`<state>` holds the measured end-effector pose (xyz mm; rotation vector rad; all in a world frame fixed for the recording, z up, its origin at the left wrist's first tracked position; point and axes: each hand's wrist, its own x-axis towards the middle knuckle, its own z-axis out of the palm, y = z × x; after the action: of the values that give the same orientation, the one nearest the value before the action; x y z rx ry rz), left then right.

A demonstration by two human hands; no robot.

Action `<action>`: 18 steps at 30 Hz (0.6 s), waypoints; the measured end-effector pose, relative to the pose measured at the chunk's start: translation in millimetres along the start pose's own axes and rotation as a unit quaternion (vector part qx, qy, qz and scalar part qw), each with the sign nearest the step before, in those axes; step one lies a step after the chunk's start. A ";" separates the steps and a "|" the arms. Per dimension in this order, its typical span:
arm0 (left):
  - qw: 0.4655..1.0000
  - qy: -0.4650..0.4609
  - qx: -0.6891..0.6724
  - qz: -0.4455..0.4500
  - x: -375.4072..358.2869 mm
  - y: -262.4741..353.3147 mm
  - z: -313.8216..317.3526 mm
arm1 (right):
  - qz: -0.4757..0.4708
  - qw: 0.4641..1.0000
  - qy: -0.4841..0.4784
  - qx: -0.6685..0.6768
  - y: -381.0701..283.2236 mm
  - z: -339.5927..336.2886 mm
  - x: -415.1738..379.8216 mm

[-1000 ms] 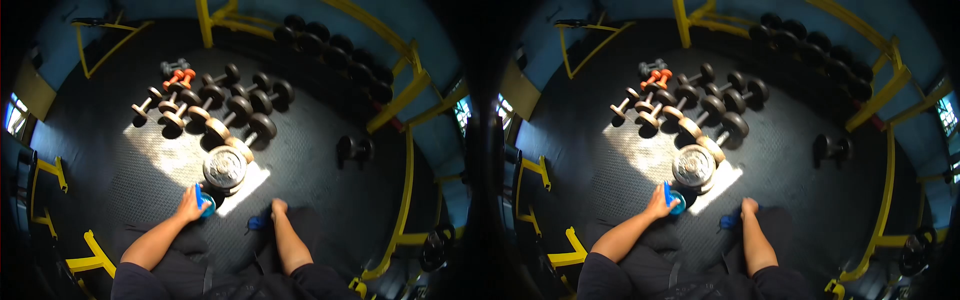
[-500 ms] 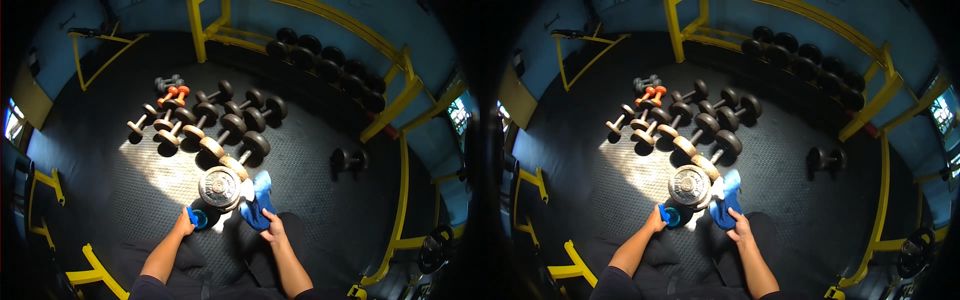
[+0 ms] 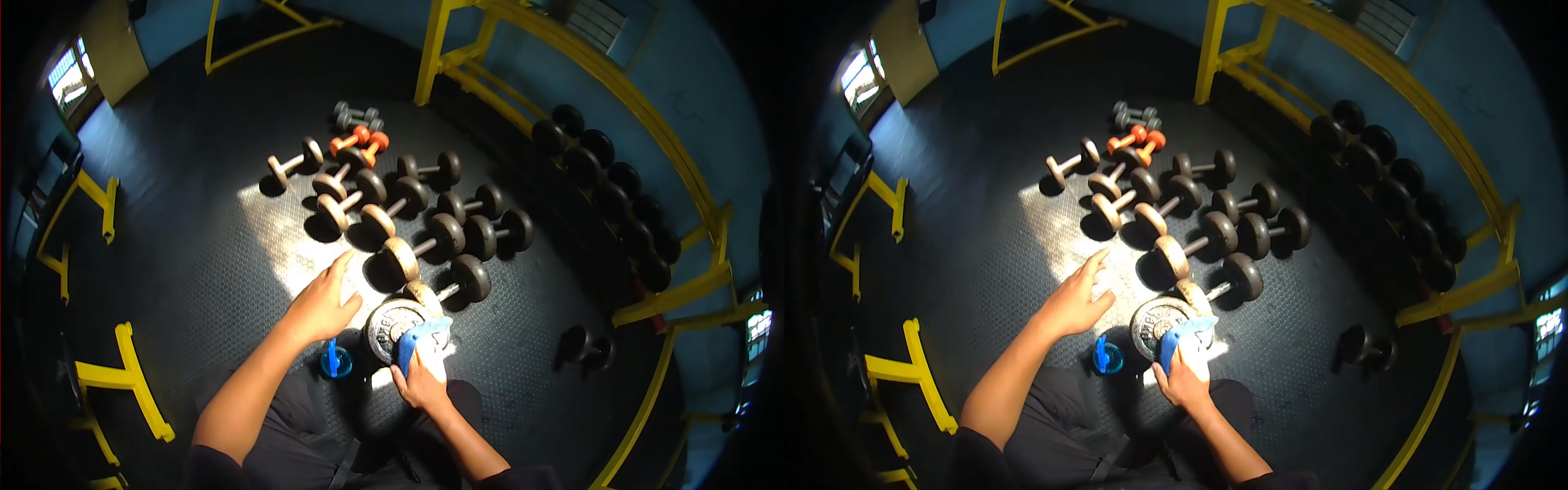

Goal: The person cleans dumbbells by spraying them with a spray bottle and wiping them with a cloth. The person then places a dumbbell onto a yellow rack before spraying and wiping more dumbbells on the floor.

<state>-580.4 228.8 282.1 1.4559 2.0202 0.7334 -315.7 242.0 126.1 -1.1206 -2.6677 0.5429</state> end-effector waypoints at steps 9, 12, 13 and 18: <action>0.991 -0.012 0.125 -0.049 0.0 15.3 -33.2 | 0.013 0.998 -0.003 -0.069 -30.4 5.4 77.6; 0.992 0.008 0.125 -0.026 -4.6 16.1 -27.4 | -0.018 0.999 0.028 -0.021 -29.9 25.6 73.6; 0.991 0.015 0.130 -0.013 -5.3 17.6 -26.2 | -0.020 1.000 0.009 0.012 -27.5 28.8 70.8; 0.992 0.004 0.129 0.002 -6.0 24.2 -23.7 | -0.037 0.990 -0.122 0.055 -27.6 16.4 46.6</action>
<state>-579.3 226.8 316.4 1.6008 2.1824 0.4946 -371.1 253.5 124.1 -0.9777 -2.8272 0.8520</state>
